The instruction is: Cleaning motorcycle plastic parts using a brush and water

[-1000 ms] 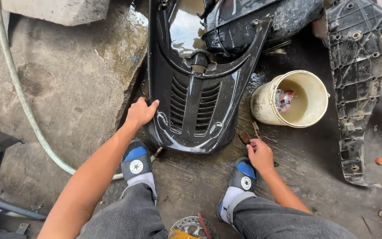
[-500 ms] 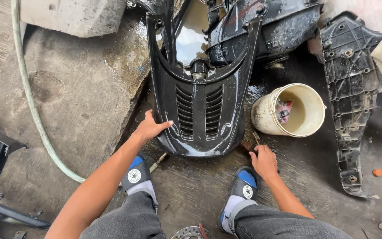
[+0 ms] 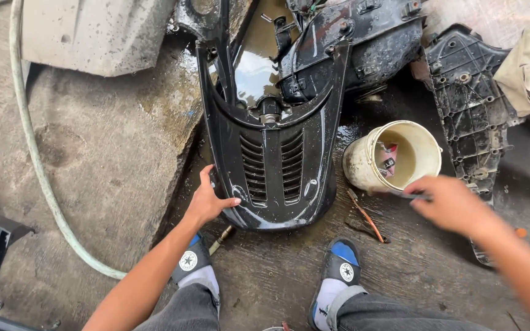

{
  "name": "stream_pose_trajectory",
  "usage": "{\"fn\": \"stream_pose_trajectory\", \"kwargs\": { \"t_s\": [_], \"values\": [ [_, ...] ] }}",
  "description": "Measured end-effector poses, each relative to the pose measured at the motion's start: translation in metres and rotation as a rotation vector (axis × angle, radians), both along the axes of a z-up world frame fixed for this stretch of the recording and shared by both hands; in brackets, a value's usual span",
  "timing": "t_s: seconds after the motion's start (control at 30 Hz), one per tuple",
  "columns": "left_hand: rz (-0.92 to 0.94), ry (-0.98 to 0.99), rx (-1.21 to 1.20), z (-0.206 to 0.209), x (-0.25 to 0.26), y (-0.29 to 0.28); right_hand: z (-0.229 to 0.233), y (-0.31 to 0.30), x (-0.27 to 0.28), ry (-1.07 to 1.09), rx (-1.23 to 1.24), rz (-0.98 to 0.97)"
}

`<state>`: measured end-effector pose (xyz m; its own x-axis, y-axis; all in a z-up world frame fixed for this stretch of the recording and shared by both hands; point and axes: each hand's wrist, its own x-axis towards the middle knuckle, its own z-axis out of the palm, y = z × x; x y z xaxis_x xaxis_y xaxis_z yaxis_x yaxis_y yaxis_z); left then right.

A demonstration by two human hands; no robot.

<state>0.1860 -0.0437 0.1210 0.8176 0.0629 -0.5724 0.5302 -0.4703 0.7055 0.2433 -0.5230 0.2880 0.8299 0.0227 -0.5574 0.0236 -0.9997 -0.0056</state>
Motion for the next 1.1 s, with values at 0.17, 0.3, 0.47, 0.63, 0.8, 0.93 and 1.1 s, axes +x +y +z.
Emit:
{"fn": "stream_pose_trajectory", "kwargs": {
  "t_s": [0.17, 0.3, 0.47, 0.63, 0.8, 0.93, 1.1],
  "values": [
    [0.025, -0.046, -0.049, 0.0, 0.008, -0.001, 0.05, -0.019, 0.056, -0.257, 0.372, -0.292],
    [-0.076, -0.031, -0.111, -0.025, 0.013, 0.013, -0.042, -0.046, 0.064, -0.575, 0.926, -0.408],
    [-0.139, -0.002, -0.059, -0.03, 0.008, 0.012, -0.116, -0.032, 0.061, -0.565, 1.235, -0.726],
    [-0.148, -0.041, -0.079, -0.026, 0.008, 0.013, -0.135, -0.015, 0.055, -0.301, 0.789, -0.678],
    [-0.161, -0.003, -0.03, -0.022, 0.008, 0.007, -0.153, -0.034, 0.055, -0.461, 1.096, -0.673],
    [-0.198, 0.049, 0.026, -0.025, 0.007, 0.008, -0.133, -0.027, 0.051, -0.328, 0.637, -0.455],
    [-0.207, 0.103, 0.134, -0.024, 0.009, 0.003, -0.041, -0.002, 0.067, -0.637, 0.832, -0.12]
  ]
}}
